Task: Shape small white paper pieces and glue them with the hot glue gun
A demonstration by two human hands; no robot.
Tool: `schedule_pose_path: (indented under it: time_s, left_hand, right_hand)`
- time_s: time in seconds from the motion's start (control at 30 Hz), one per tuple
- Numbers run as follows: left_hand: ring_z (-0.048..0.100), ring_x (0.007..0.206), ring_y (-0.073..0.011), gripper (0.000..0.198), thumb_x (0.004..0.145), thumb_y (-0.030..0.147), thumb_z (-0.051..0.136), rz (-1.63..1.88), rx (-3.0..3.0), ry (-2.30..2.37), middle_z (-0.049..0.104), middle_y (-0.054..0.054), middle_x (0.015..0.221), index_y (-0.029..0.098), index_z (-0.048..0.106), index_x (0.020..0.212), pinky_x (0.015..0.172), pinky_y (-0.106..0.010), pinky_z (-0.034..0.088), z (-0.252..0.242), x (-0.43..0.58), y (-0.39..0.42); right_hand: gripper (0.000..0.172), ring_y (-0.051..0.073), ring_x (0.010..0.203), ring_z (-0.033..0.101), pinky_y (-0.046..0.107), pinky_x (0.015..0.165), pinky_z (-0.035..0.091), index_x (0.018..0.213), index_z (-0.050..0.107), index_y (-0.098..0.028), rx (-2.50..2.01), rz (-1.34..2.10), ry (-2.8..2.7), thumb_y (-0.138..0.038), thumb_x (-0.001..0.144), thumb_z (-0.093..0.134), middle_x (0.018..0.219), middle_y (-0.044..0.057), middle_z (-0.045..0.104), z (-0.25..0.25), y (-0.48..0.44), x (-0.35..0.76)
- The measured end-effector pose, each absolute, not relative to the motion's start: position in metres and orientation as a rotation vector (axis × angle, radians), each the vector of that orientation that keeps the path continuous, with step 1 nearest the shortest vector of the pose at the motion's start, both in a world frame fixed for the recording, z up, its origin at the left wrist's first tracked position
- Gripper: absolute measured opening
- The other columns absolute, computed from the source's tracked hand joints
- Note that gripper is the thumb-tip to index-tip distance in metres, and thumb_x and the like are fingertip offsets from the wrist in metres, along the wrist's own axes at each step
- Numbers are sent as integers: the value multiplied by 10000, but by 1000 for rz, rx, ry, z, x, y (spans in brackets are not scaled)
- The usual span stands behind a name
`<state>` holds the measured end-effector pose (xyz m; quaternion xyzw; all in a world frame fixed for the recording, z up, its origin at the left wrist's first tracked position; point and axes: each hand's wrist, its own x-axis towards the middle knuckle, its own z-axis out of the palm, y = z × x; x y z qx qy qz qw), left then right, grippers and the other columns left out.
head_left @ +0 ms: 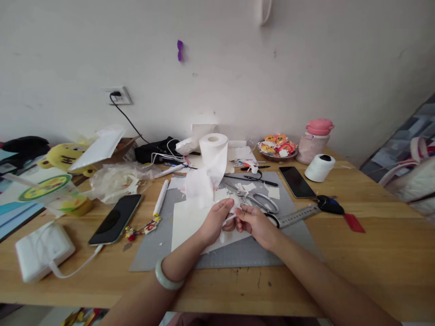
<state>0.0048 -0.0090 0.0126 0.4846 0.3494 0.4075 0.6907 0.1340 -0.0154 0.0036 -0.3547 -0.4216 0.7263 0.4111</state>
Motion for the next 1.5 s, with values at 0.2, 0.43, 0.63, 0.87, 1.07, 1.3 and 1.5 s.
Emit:
schedule_pose_path:
  time_s: [0.2, 0.43, 0.63, 0.87, 1.07, 1.3, 1.5]
  left_hand:
    - [286, 293, -58, 412, 770, 579, 446, 922, 1136, 834, 452, 61, 392, 199, 404, 613, 355, -211, 161, 10, 4, -8]
    - [382, 403, -99, 542, 824, 607, 338, 975, 1282, 974, 451, 33, 396, 184, 454, 506, 436, -241, 275, 1, -2, -1]
    - [437, 478, -113, 504, 779, 616, 434, 965, 1360, 903, 489, 31, 470, 179, 498, 535, 529, -252, 353, 8, 3, -8]
    - [435, 478, -114, 423, 815, 526, 440, 942, 1290, 890, 435, 46, 449, 186, 447, 564, 491, -247, 285, 7, 4, -7]
    - [413, 466, -110, 393, 796, 489, 490, 902, 1213, 809, 380, 61, 426, 180, 454, 557, 504, -254, 287, 4, 0, -7]
    - [269, 419, -76, 499, 772, 532, 500, 961, 1122, 747, 240, 84, 406, 207, 307, 446, 474, -258, 275, 11, 2, -10]
    - [283, 398, -69, 462, 854, 488, 436, 1132, 1103, 854, 266, 95, 449, 191, 345, 512, 446, -225, 292, 5, -1, -3]
  right_hand:
    - [355, 67, 454, 425, 234, 507, 348, 602, 507, -160, -898, 1846, -1058, -450, 644, 708, 508, -55, 468, 5, -15, 133]
    - [358, 83, 478, 446, 242, 537, 358, 572, 513, -166, -1007, 1628, -1106, -456, 635, 713, 483, -52, 513, 5, -16, 130]
    - [414, 105, 492, 481, 248, 527, 362, 567, 488, -174, -1041, 1529, -1109, -528, 621, 696, 499, -33, 542, 3, -15, 128]
    - [432, 107, 487, 469, 260, 537, 348, 580, 497, -172, -1031, 1550, -1135, -561, 630, 678, 487, -28, 528, -4, -13, 130]
    - [432, 92, 467, 420, 261, 546, 317, 561, 494, -169, -934, 1629, -1159, -551, 648, 675, 451, -41, 481, -4, -15, 133]
    - [378, 72, 472, 367, 239, 512, 278, 578, 453, -175, -766, 1759, -1095, -464, 713, 655, 496, -58, 421, 3, -15, 138]
    - [335, 72, 479, 399, 236, 493, 287, 605, 486, -162, -692, 1874, -1074, -419, 717, 670, 553, -41, 447, 11, -18, 135]
